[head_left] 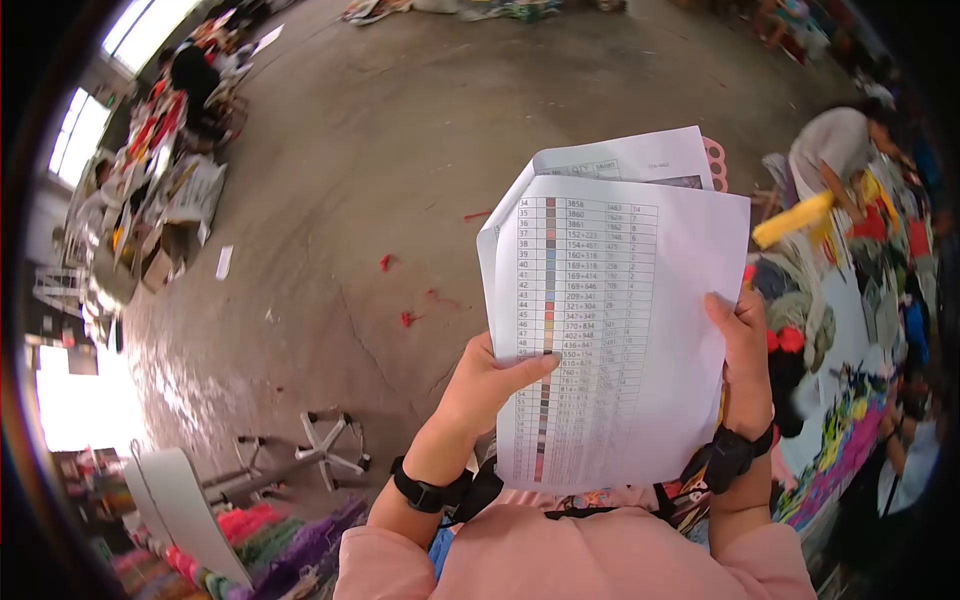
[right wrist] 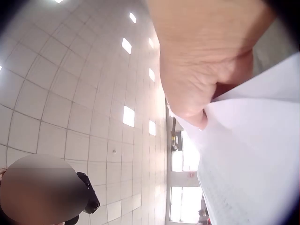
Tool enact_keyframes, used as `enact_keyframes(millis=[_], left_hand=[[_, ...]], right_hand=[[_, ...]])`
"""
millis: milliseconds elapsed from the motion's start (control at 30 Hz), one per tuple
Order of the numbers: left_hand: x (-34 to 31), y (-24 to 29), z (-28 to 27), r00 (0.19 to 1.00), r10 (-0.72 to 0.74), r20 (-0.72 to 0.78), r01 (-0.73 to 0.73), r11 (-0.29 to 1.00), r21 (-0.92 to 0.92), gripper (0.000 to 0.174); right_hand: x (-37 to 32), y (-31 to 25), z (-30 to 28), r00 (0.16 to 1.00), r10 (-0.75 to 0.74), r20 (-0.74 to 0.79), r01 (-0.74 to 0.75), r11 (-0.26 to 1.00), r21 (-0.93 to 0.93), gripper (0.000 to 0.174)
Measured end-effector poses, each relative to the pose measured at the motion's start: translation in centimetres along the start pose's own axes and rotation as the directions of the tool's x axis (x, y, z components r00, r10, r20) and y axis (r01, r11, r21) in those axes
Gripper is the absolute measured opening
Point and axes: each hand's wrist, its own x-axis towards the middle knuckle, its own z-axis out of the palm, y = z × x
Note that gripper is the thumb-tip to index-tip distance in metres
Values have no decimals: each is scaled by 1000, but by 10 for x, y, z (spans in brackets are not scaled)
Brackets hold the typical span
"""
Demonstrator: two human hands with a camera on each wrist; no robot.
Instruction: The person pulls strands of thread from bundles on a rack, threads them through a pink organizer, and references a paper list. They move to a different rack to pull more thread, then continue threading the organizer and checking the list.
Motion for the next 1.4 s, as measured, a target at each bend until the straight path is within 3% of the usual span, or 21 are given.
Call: enact_keyframes(millis=[167, 367, 400, 533, 600, 667, 767, 833, 867, 933, 1067, 1167, 1300, 1333, 1367, 1400], left_hand=[[-11, -2, -26, 972, 123, -198, -120, 992, 29, 20], [-7, 44, -116, 898, 218, -381, -206, 976, 71, 18], [-6, 25, -87, 885, 236, -402, -219, 972, 88, 17], [5, 67, -146, 817, 306, -489, -297, 950, 98, 16], [2, 87, -159, 765, 312, -563, -319, 944, 90, 16], [0, 115, -186, 691, 348, -634, -350, 928, 128, 16], [-20, 151, -253, 564, 366, -740, -374, 912, 166, 17], [-36, 171, -295, 451, 368, -813, -431, 888, 162, 18], [-33, 140, -257, 400, 390, -829, -456, 870, 189, 18], [-60, 155, -314, 282, 377, -882, -486, 849, 208, 18], [-116, 154, -375, 32, 399, -917, -561, 766, 314, 18], [-163, 147, -418, -157, 302, -940, -534, 775, 338, 19], [-244, 162, -478, -403, 169, -899, -606, 687, 401, 22], [-259, 147, -467, -426, 175, -888, -607, 673, 424, 22], [-289, 147, -479, -515, 118, -849, -615, 639, 462, 23], [-303, 144, -483, -565, 95, -820, -606, 627, 490, 24]], right_hand=[[38, 10, 39, 979, -4, 202, -3, 999, 35, 19], [111, 8, 158, 922, 52, 385, -71, 997, 37, 17], [107, 11, 128, 909, 45, 414, -76, 995, 58, 17], [184, 21, 177, 832, 59, 552, -59, 998, -18, 16], [206, 14, 203, 899, 15, 437, 24, 996, -83, 15], [243, 14, 236, 910, 23, 415, 24, 994, -107, 17], [296, 18, 324, 841, 137, 524, -112, 991, -78, 21], [324, 28, 386, 786, 152, 599, -79, 986, -147, 30], [321, 45, 348, 780, 138, 610, -72, 989, -132, 32], [343, 63, 432, 699, 135, 702, -20, 985, -170, 43], [344, 82, 556, 576, 84, 813, 47, 990, -136, 53], [346, 110, 648, 544, 88, 834, 82, 984, -157, 54], [344, 132, 814, 321, 200, 926, 52, 972, -228, 57], [336, 137, 806, 301, 220, 928, 61, 967, -249, 58], [315, 136, 880, 196, 255, 947, 109, 954, -280, 58], [309, 143, 914, 160, 184, 970, 131, 970, -205, 58]])
